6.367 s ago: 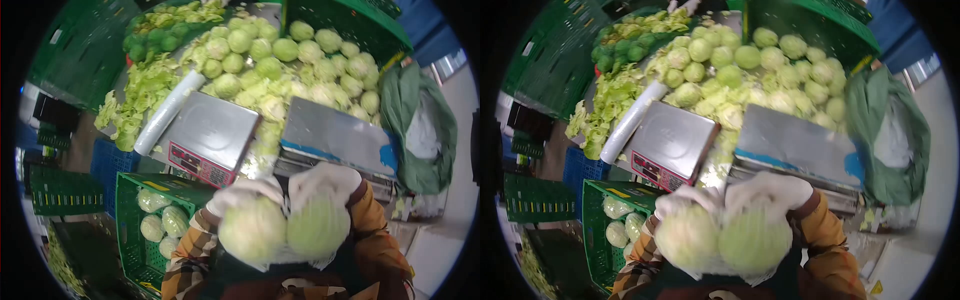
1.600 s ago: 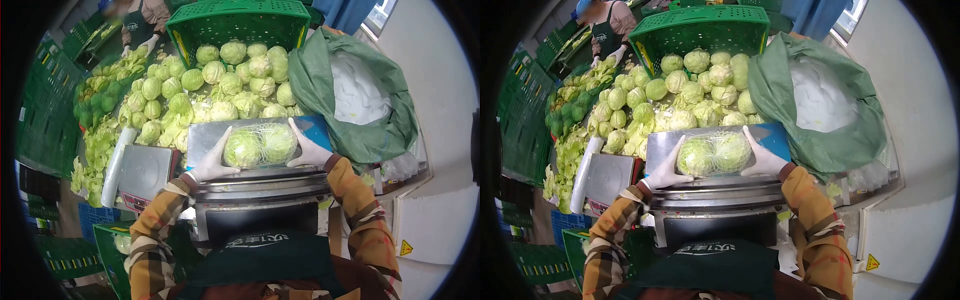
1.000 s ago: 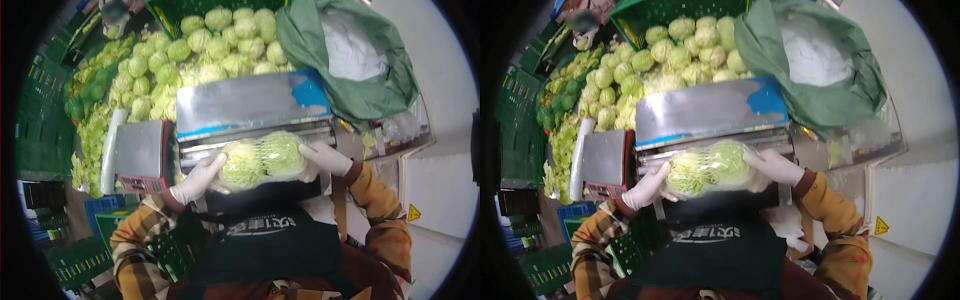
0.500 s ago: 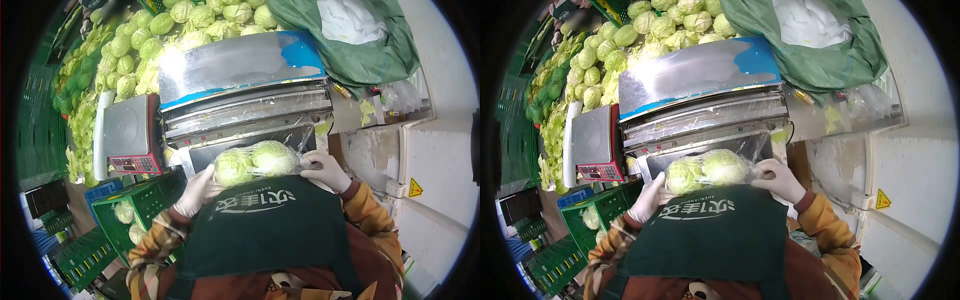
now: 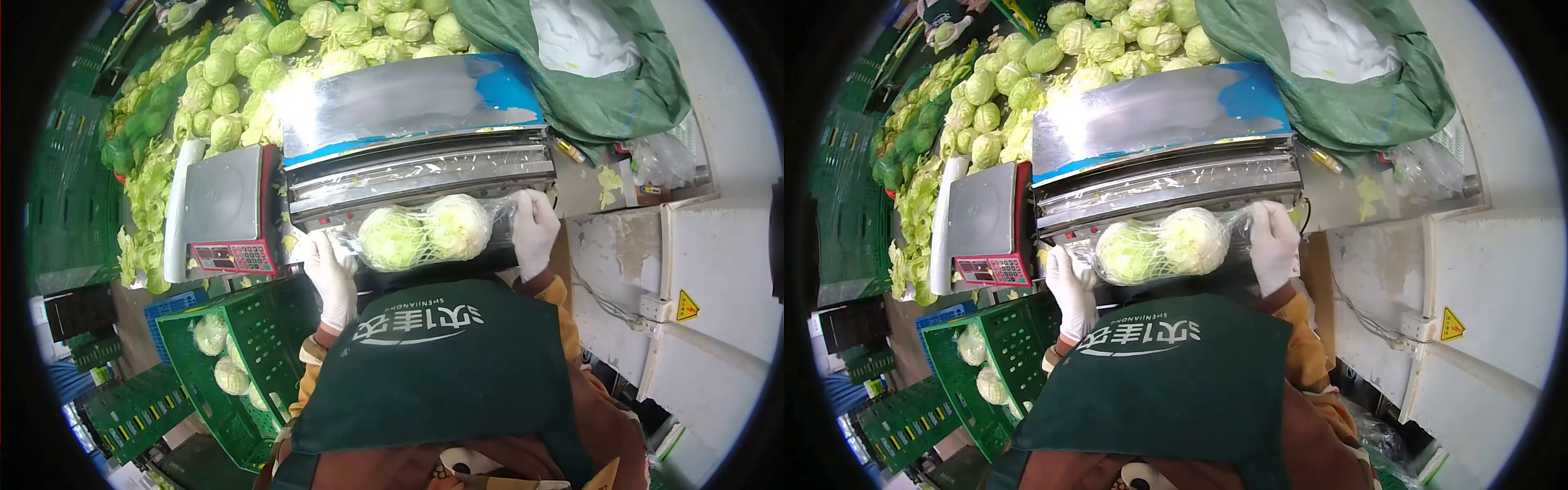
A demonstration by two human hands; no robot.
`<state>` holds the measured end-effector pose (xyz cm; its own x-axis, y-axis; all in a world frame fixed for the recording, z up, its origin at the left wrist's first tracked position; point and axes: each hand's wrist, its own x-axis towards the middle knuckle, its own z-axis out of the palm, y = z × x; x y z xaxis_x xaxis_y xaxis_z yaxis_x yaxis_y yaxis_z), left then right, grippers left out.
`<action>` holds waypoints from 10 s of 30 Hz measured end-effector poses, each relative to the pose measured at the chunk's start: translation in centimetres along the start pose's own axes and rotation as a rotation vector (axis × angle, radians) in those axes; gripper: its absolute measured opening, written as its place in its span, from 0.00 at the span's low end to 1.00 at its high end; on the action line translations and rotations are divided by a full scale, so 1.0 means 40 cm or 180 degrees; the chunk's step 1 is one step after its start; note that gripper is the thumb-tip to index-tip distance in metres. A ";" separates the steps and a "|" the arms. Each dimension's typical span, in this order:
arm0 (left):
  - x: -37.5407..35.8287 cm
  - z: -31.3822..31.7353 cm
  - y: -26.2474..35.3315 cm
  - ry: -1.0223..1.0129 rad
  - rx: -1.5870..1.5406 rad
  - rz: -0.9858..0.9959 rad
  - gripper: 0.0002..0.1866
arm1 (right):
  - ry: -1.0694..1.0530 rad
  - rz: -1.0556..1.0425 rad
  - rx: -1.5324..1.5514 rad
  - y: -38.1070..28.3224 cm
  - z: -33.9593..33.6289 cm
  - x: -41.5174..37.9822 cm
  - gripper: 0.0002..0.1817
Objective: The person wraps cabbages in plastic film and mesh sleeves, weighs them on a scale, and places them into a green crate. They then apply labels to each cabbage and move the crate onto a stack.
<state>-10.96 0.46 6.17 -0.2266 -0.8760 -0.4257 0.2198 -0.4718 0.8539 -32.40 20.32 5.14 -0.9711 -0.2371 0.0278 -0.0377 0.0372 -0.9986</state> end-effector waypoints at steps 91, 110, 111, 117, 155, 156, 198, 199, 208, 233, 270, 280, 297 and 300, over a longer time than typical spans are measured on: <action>1.141 0.093 0.604 -0.0433 0.4169 0.3857 0.49 | -0.0446 -0.0375 -0.1317 -0.237 0.278 0.505 0.11; 0.396 0.086 0.582 -0.0759 0.4328 0.2921 0.29 | 0.2576 -0.0250 -0.3411 -0.082 -0.154 1.258 0.19; 0.367 0.122 0.589 -0.0809 0.4136 0.2985 0.28 | 0.1996 0.0307 -0.3265 -0.095 -0.166 1.256 0.20; 0.368 0.101 0.468 0.0414 0.3201 0.3129 0.22 | 0.1633 -0.1766 -0.2060 -0.165 -0.121 1.020 0.09; 0.073 -0.077 0.383 -0.1938 -0.1529 -0.0167 0.18 | -0.4013 -0.0803 -0.0223 -0.194 0.691 0.106 0.05; 0.073 -0.085 0.369 -0.2111 -0.0909 0.0087 0.19 | -0.3259 -0.3203 -0.1217 -0.192 0.747 0.170 0.09; 0.267 0.094 0.238 -0.2148 -0.1426 -0.0171 0.27 | -0.3153 0.0092 0.0850 -0.125 0.629 0.186 0.22; 0.265 0.129 0.258 -0.2001 -0.1193 -0.0195 0.27 | -0.3200 0.0284 0.1168 -0.145 0.601 0.221 0.25; 0.396 0.328 0.149 -0.2807 0.1548 0.1653 0.25 | -0.2446 0.0414 0.0158 -0.217 0.361 0.376 0.25; 0.389 0.093 0.216 -0.3577 0.5720 0.4113 0.25 | -0.2604 -0.3178 -0.3809 -0.030 -0.052 0.409 0.12; 0.122 0.228 0.266 -0.3405 0.2655 -0.2271 0.34 | -0.4376 0.2198 -0.1139 -0.291 0.142 0.218 0.31; 0.116 0.024 0.089 -0.2824 0.1259 -0.3602 0.31 | -0.3491 0.3369 0.0119 -0.043 0.004 0.061 0.29; -0.015 -0.045 0.052 -0.0869 -0.0541 -0.0146 0.06 | -0.0479 0.0002 -0.0613 -0.068 0.023 0.000 0.07; 0.018 -0.128 0.076 -0.0003 -0.0244 0.0323 0.07 | -0.0579 -0.0151 -0.0861 -0.075 0.016 -0.032 0.06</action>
<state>-5.61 -2.12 6.95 -0.2005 -0.9196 -0.3379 0.3135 -0.3870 0.8672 -30.88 19.89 8.09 -0.9096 -0.4134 0.0413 -0.1669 0.2727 -0.9475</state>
